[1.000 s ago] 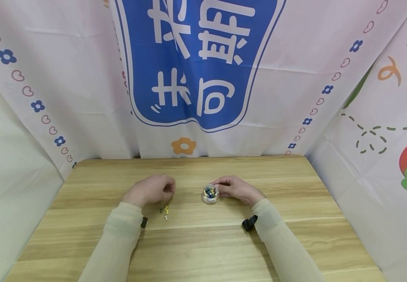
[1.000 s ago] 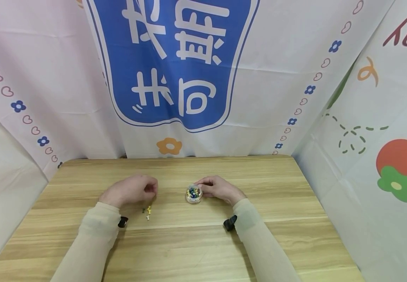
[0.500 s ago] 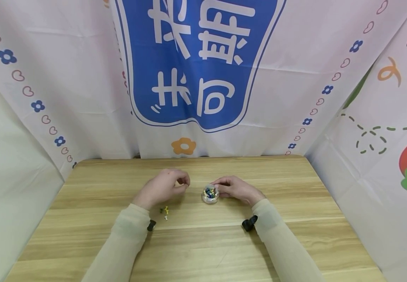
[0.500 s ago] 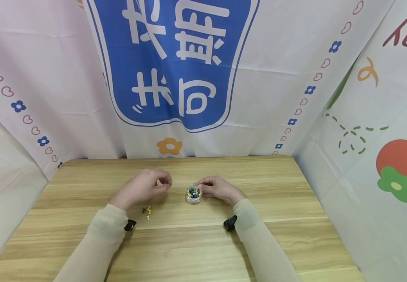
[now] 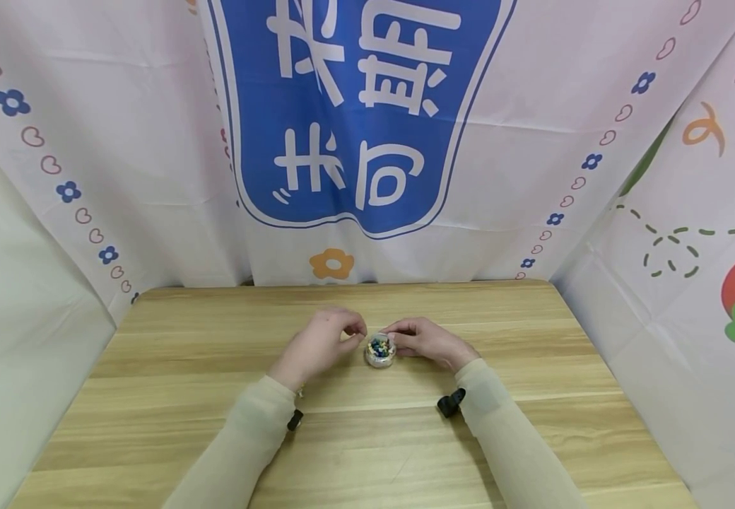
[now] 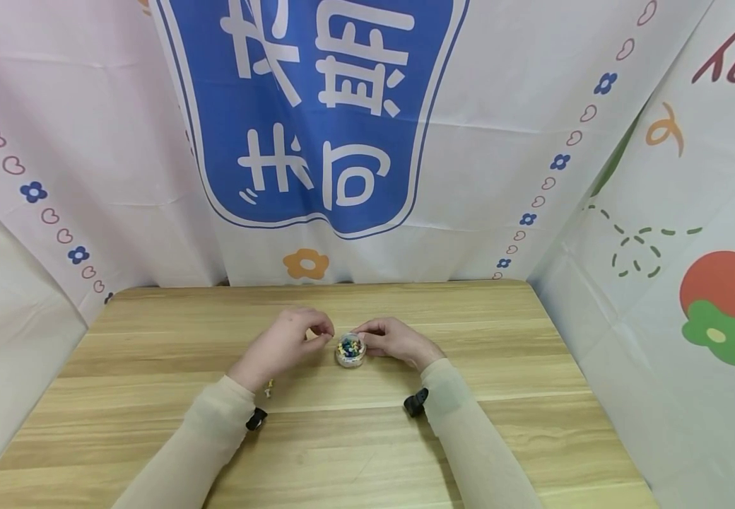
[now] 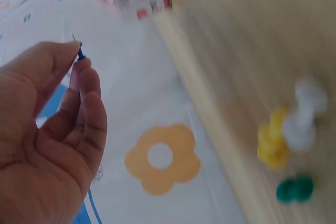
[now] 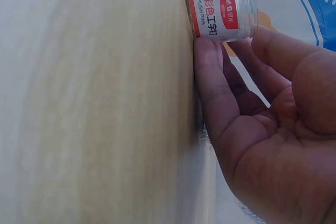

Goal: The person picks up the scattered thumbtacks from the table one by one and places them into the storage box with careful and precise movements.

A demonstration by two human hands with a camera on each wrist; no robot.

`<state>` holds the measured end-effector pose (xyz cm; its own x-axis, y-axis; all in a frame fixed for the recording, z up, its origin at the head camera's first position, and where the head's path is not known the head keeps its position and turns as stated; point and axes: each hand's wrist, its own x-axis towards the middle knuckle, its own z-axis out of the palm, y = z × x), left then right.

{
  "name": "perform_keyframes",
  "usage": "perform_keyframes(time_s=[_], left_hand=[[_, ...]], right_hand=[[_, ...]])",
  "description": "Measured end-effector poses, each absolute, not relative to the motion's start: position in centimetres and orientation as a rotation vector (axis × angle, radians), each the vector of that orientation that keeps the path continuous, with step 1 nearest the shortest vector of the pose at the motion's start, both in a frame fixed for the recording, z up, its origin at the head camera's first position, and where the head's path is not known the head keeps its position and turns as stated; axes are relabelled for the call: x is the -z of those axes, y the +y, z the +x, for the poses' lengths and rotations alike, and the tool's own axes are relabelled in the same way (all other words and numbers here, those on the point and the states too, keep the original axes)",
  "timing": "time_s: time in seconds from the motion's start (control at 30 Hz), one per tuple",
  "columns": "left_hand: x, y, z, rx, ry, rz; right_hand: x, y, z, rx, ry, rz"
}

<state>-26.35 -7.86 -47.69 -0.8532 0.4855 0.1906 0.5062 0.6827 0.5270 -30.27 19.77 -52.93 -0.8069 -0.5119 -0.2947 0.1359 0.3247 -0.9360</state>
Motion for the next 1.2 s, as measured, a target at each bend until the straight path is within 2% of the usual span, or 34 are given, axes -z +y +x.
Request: perform_keyframes(time_s=[0.3, 0.63, 1.2], left_hand=[[48.8, -5.5, -25.4, 0.748, -2.886, -0.868], [49.2, -5.1, -25.2, 0.748, -2.918, -0.863], [46.3, -10.9, -26.6, 0.706, -3.083, -0.824]], right_hand=[[52.7, 19.6, -30.3, 1.514, 2.044, -0.286], [52.8, 19.6, -30.4, 1.506, 2.043, -0.319], [52.8, 19.6, -30.3, 1.520, 2.023, -0.315]])
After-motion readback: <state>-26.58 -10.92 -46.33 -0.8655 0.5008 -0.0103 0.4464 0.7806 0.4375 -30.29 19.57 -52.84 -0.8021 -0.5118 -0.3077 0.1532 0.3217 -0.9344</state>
